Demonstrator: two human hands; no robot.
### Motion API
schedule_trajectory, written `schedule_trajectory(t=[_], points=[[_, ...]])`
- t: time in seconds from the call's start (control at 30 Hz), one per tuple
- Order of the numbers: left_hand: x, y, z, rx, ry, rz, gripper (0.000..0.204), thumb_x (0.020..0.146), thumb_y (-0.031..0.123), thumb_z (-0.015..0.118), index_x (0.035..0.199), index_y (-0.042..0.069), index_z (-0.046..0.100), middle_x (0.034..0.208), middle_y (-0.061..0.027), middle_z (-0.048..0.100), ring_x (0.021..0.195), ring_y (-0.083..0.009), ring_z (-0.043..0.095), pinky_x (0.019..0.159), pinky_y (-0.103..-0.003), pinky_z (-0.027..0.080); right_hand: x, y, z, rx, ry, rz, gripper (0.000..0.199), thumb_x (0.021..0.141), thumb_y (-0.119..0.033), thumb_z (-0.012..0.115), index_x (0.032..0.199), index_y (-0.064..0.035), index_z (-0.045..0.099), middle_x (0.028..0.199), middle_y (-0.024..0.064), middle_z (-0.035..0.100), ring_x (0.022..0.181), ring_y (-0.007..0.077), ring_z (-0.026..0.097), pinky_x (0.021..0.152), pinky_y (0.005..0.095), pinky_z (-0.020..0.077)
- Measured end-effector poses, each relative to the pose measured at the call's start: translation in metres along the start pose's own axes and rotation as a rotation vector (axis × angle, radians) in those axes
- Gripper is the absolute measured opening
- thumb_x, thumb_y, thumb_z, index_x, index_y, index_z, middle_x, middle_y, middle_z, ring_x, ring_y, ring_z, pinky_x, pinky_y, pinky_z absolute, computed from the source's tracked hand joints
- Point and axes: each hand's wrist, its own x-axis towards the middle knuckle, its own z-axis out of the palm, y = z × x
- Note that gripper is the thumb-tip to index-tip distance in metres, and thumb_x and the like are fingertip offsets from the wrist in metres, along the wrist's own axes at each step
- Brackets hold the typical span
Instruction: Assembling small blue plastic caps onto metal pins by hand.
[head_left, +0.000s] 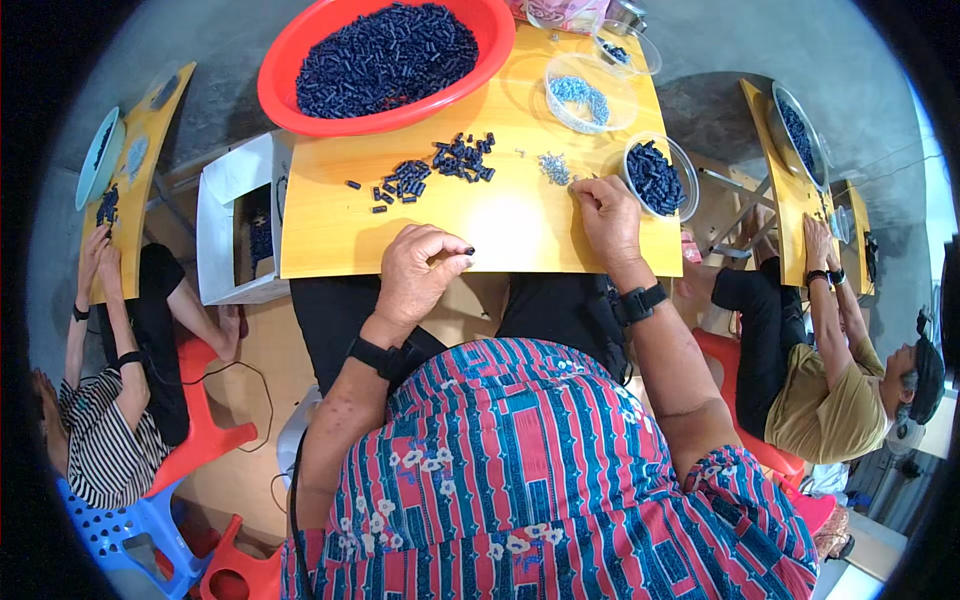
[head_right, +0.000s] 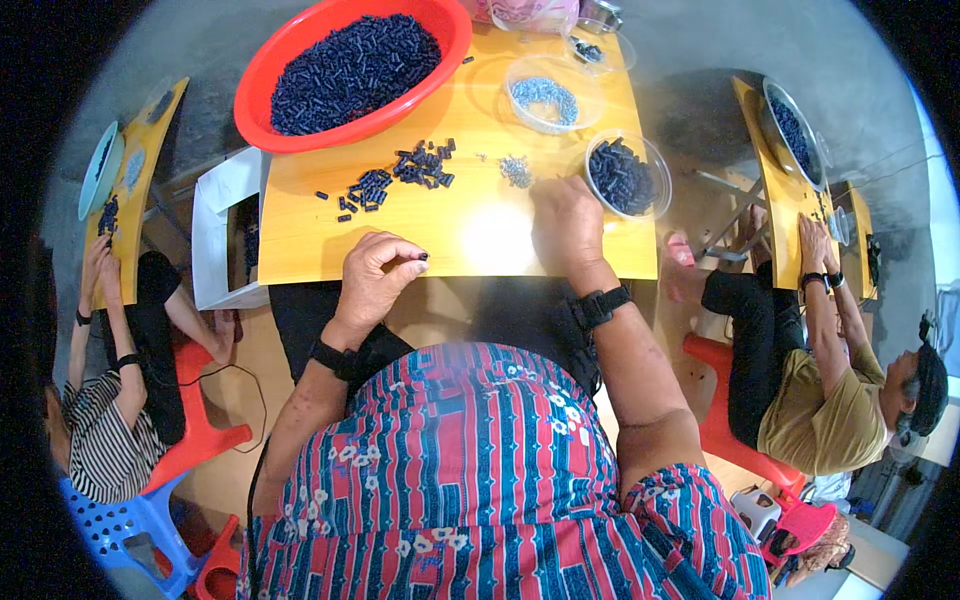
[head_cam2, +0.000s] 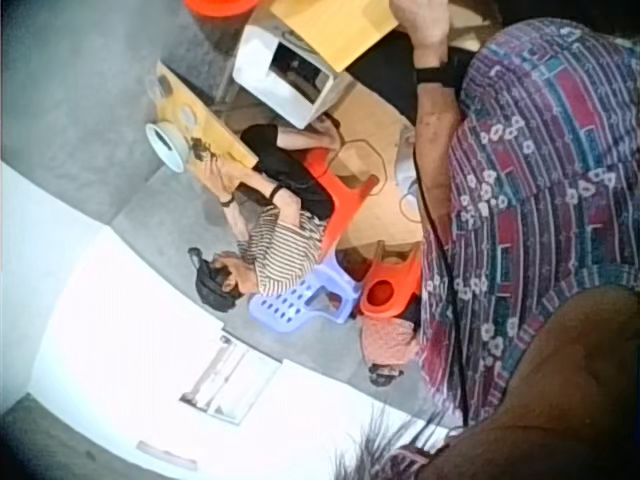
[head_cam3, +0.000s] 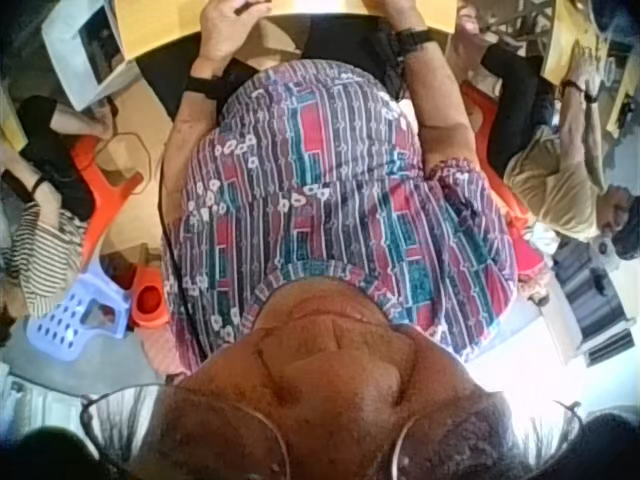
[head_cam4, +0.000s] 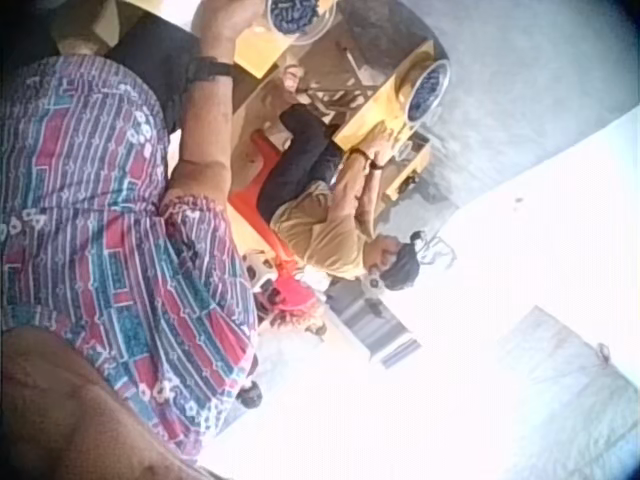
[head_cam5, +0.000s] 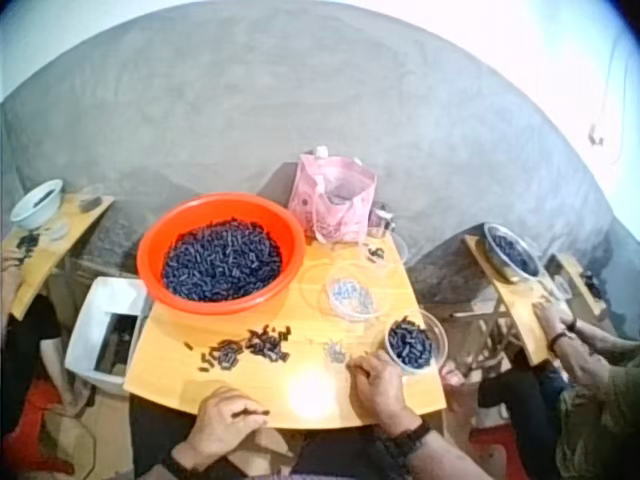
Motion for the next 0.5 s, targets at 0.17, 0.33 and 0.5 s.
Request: schedule_trajectory(t=[0.17, 0.33, 0.5], points=[[-0.001, 0.000, 0.001, 0.048, -0.014, 0.025, 0.010, 0.070, 0.010, 0.076, 0.078, 0.007, 0.071, 0.079, -0.0048, 0.068, 0.080, -0.0219, 0.060, 0.074, -0.033, 0.049, -0.003, 0.006, 0.001, -0.022, -0.019, -0.054, 0.009, 0.080, -0.004, 0.059, 0.080, -0.0053, 0.068, 0.083, 0.0128, 0.065, 0.082, 0.0334, 0.059, 0.072, 0.0408, 0.0495], [-0.007, 0.004, 0.003, 0.114, 0.000, 0.057, 0.010, 0.073, 0.007, 0.076, 0.081, 0.004, 0.071, 0.083, -0.0063, 0.068, 0.082, -0.0213, 0.061, 0.076, -0.032, 0.049, -0.009, 0.015, 0.009, 0.075, 0.009, 0.090, 0.010, 0.080, -0.007, 0.062, 0.084, -0.0044, 0.071, 0.085, 0.0155, 0.065, 0.081, 0.0341, 0.062, 0.074, 0.0408, 0.0506], [-0.024, 0.011, 0.009, 0.076, 0.067, 0.029, 0.010, 0.074, 0.006, 0.076, 0.082, 0.004, 0.070, 0.082, -0.0069, 0.068, 0.082, -0.0224, 0.061, 0.076, -0.033, 0.049, -0.012, 0.022, 0.013, 0.116, 0.016, 0.102, 0.011, 0.082, -0.010, 0.063, 0.085, -0.0035, 0.071, 0.086, 0.0171, 0.065, 0.081, 0.0342, 0.063, 0.075, 0.0399, 0.0508]])
